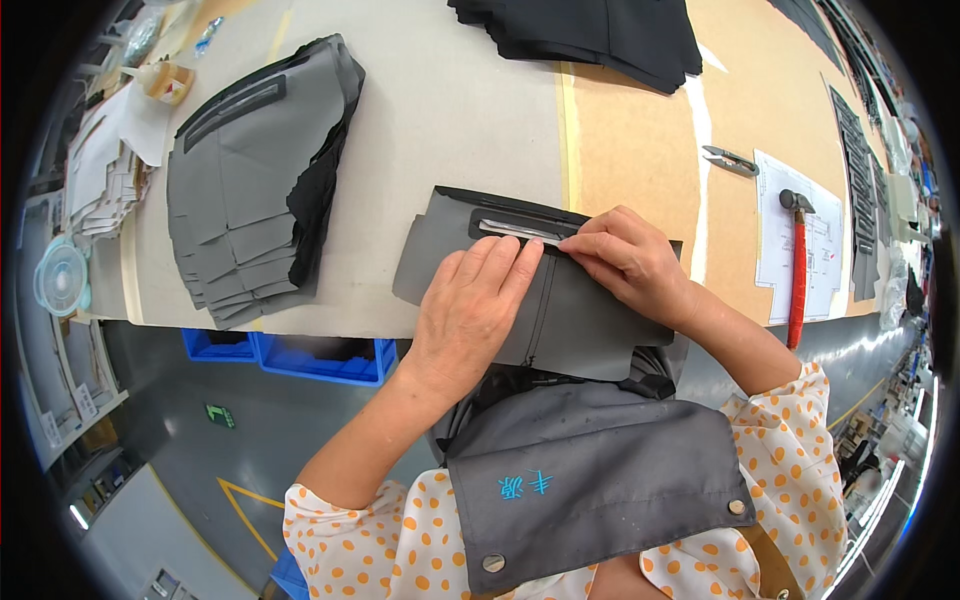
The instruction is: The recorder is assembling leather or synthetic material parts by applying adhesive, aligning layers, and using a hammer to bond them.
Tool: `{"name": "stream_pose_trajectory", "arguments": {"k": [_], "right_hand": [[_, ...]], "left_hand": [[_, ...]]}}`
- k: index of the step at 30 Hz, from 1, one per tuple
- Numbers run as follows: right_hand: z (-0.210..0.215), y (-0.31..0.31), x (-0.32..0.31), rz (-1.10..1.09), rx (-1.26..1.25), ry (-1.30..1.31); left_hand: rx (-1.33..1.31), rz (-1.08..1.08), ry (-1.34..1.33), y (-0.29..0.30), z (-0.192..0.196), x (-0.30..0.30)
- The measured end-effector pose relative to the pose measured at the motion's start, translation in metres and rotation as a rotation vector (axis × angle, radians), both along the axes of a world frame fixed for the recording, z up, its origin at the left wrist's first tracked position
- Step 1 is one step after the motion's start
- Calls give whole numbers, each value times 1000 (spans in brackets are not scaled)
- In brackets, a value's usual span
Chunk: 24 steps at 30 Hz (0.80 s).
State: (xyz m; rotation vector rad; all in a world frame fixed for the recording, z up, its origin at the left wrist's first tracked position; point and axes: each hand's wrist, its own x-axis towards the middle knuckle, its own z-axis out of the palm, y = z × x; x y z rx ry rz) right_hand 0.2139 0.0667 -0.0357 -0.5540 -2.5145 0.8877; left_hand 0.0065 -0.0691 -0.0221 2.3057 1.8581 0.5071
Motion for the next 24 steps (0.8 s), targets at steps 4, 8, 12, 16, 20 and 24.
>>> {"name": "stream_pose_trajectory", "arguments": {"k": [4,8,12,16,20,24], "right_hand": [[-4,-1,4,43,99,13],[-3,-1,5,62,137,-12],[1,-1,1,-11,-24,2],[9,1,-1,-41,-127,-56],[8,0,1,-35,-116,-39],[2,0,6,30,-11,10]], "left_hand": [[-13,12,11,-2,0,2],[-41,13,-3,-2,1,2],[-63,6,-60,-2,2,-1],[-73,-20,-62,-4,2,0],[-77,-15,-34,-6,2,1],[-87,-28,-24,-6,4,0]]}}
